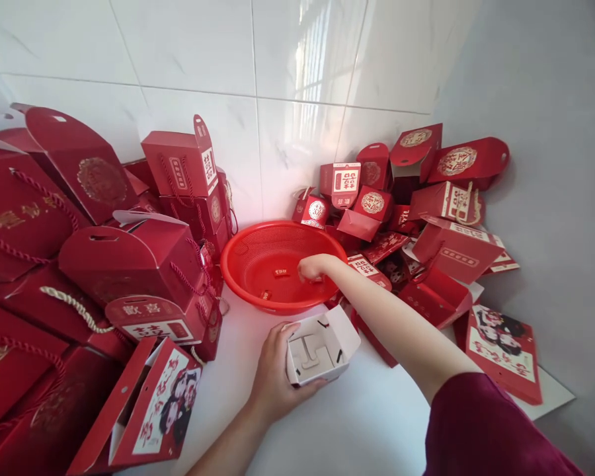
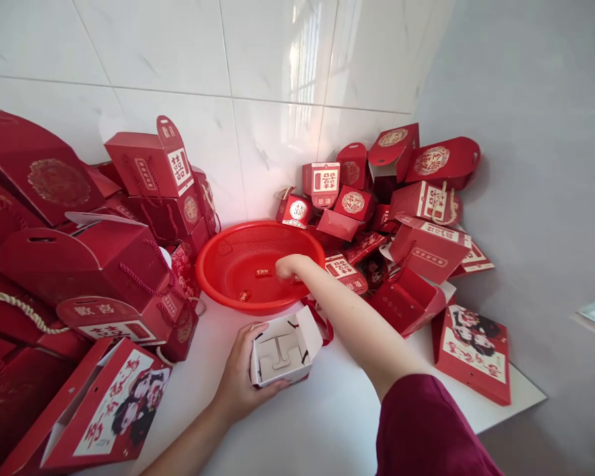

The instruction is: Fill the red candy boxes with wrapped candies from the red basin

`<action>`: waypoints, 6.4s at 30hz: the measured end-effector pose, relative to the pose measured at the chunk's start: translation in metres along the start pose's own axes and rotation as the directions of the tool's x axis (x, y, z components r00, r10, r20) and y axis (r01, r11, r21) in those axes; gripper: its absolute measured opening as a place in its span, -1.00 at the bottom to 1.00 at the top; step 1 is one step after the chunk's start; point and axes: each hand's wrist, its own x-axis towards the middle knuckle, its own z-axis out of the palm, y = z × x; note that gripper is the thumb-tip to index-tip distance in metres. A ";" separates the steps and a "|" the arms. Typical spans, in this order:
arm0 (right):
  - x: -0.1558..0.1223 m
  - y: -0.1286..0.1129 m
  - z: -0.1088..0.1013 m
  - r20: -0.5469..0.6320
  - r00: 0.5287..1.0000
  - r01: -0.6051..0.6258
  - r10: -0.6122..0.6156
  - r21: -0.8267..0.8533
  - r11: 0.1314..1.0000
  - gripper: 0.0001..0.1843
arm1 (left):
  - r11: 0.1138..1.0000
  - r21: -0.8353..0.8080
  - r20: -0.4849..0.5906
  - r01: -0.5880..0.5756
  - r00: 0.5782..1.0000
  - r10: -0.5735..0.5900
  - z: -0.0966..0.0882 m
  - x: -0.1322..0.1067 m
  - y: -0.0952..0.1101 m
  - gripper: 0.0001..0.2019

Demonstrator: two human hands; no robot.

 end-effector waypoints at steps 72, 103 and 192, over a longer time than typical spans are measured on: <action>-0.168 -0.075 0.054 -0.906 0.417 0.891 0.076 0.424 0.162 -0.64 | 0.985 -0.164 -0.031 -0.063 0.998 0.059 -0.087 0.121 0.107 -0.67; -0.146 -0.067 0.055 -0.891 0.450 0.839 -0.062 0.398 0.372 -0.67 | 0.972 -0.122 -0.039 -0.202 0.979 0.199 -0.084 0.146 0.083 -0.68; -0.076 -0.016 0.017 -0.757 0.646 -0.052 0.093 0.079 0.996 -0.66 | 0.899 -0.418 -0.052 0.133 0.984 -0.169 -0.118 0.142 0.068 -0.73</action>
